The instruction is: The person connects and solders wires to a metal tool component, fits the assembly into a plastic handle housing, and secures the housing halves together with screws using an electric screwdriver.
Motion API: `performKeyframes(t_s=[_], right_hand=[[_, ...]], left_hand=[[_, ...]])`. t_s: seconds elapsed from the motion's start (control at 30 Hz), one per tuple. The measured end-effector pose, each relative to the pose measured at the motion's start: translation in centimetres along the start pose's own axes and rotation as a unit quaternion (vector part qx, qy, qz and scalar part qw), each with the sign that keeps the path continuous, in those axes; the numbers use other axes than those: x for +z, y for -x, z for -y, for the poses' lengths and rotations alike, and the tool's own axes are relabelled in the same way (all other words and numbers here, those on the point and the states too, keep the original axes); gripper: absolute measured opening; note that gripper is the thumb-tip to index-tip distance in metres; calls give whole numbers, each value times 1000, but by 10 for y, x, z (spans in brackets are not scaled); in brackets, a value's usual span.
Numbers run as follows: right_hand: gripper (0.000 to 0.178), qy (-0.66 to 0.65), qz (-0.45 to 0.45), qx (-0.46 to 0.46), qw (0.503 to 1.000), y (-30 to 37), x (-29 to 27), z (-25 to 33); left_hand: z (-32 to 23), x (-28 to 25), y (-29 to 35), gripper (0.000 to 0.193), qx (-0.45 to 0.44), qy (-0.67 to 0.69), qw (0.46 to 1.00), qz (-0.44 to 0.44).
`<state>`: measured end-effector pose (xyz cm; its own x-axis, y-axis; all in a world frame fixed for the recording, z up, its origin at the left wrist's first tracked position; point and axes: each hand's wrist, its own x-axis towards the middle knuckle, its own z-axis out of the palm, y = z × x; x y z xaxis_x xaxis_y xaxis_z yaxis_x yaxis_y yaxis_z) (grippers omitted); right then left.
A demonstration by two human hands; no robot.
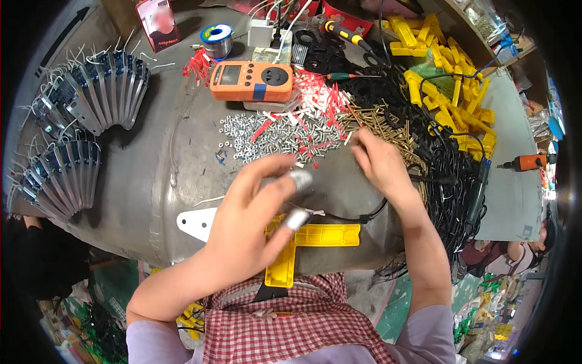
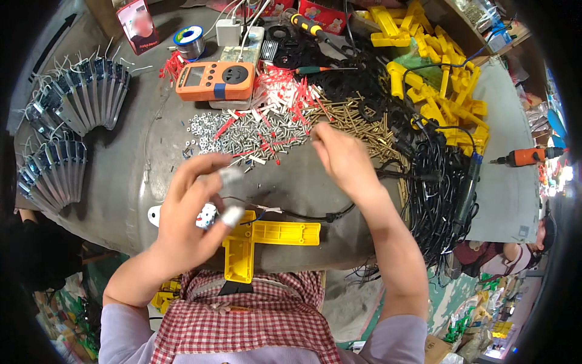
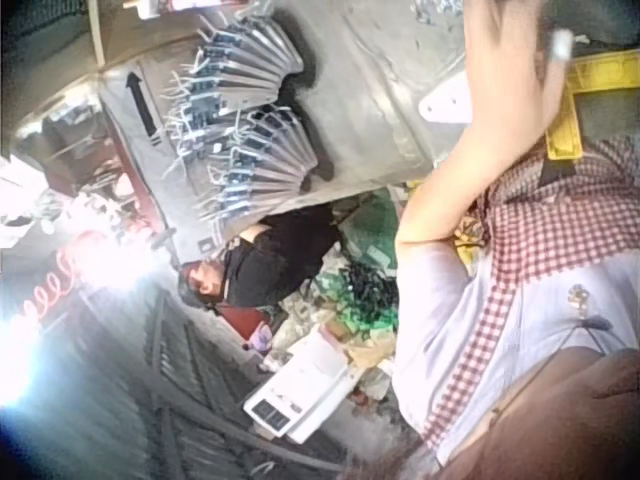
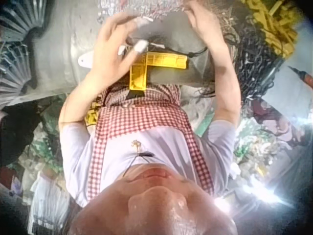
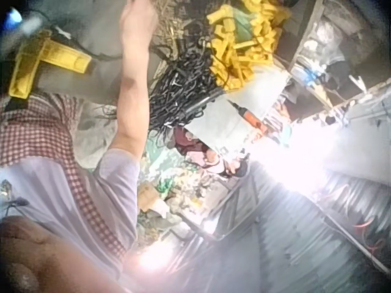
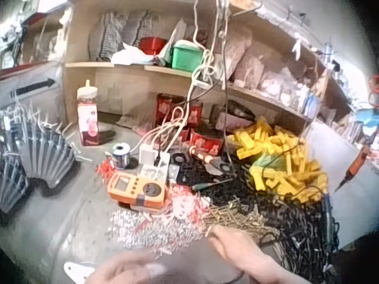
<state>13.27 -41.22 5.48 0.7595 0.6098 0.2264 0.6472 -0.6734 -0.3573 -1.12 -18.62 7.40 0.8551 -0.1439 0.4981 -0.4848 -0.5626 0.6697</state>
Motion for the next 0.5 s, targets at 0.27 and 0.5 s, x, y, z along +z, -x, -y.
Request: performKeyframes(t_s=[0.27, 0.5], right_hand=[[12, -47, -84, -219, 971, -26, -7, 46], [28, -501, -146, 157, 838, -154, 30, -33]], left_hand=[[24, -1, -30, 30, -27, -97, 994, -31], [20, -18, 1, 15, -166, -43, 984, -45]])
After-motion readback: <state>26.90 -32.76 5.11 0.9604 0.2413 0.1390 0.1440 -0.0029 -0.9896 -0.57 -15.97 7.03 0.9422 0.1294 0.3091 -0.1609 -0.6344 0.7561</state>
